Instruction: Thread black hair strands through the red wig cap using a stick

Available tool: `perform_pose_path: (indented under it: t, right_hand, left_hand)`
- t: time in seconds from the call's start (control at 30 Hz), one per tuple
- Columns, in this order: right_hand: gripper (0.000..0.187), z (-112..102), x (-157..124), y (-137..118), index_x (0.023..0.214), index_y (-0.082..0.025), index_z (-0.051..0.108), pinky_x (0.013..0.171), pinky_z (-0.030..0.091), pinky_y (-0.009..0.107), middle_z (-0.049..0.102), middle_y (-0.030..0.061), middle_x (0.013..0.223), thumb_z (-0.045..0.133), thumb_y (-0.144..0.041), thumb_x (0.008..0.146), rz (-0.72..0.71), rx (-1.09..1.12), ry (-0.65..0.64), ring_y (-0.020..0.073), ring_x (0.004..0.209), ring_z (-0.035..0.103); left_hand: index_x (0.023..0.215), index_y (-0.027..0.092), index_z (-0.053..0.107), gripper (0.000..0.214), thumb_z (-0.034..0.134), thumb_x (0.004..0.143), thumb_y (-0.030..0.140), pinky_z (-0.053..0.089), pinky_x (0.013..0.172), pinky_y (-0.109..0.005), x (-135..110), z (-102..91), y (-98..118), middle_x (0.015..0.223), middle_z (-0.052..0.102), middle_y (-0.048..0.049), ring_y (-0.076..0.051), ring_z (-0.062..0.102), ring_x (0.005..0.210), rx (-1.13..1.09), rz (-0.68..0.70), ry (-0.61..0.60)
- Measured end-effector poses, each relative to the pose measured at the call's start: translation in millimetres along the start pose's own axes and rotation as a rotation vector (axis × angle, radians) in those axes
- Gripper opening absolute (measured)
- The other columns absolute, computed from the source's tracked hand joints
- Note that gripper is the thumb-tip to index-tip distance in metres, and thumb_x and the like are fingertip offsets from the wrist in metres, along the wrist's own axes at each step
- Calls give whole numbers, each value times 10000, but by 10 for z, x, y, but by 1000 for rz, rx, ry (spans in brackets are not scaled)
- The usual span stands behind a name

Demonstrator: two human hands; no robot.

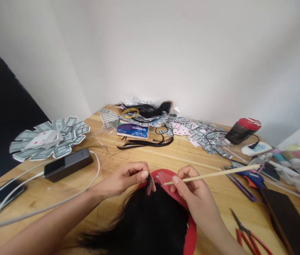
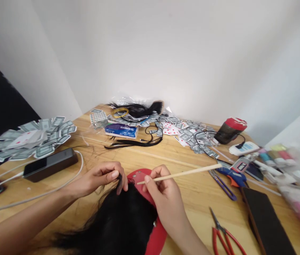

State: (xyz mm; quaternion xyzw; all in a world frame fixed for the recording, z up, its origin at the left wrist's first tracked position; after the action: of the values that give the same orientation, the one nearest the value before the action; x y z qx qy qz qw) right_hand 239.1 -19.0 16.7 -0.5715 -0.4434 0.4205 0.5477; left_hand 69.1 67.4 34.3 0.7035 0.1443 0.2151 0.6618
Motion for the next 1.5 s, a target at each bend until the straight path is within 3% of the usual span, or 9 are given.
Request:
perform_pose_path:
  t: [0.27,0.53,0.87,1.17,1.33,1.5]
  right_hand:
    - [231,-20,0,-8,767,-242,518,581,423,241,594,-32,652,636,-398,890,-22,-88,-5,153,609,551]
    - [184,-5,-59,-5,763,-256,514,513,380,251,538,-25,704,549,-297,939,-230,-317,-24,149,585,492]
    - [187,-3,-74,-1,776,-256,507,527,414,243,562,-20,743,556,-301,951,-198,-259,8,140,595,513]
    - [174,1,-92,4,776,-254,535,607,447,253,569,-10,766,578,-240,944,-327,-258,-1,159,695,566]
    - [183,39,-102,-72,803,-271,506,616,451,231,591,-20,781,561,-157,935,-469,-305,-44,143,702,582]
    - [193,47,-125,-102,835,-282,475,634,454,236,596,-20,799,535,-129,937,-511,-393,-60,153,754,608]
  left_hand:
    - [777,123,606,402,564,937,489,460,665,-253,35,-33,-101,805,701,-71,-122,619,669,-76,-42,-40]
    - [787,133,600,410,586,911,523,459,657,-253,65,-38,-115,763,676,-49,-122,612,660,-126,-94,-70]
    - [807,133,621,427,575,906,546,477,680,-259,50,-35,-69,771,670,-47,-130,626,680,-74,-101,-79]
    - [776,140,619,493,552,886,617,458,676,-272,49,-28,-25,760,656,-46,-137,598,678,19,-122,-89]
    - [772,140,610,462,560,899,582,452,668,-259,46,-33,-52,764,654,-41,-127,589,667,-16,-107,-82]
    - [785,133,625,450,565,903,564,450,668,-243,48,-26,-41,753,647,-28,-115,586,665,-32,-109,-93]
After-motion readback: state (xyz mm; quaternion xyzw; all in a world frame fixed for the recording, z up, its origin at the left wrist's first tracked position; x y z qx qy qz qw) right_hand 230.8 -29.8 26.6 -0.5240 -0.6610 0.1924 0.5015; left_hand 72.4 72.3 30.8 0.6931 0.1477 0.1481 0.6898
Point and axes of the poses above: each hand's wrist, its own x-axis towards the middle knuckle, its own z-axis out of the palm, y = z × x, the point moved 4 cm from there along x, towards the middle knuckle
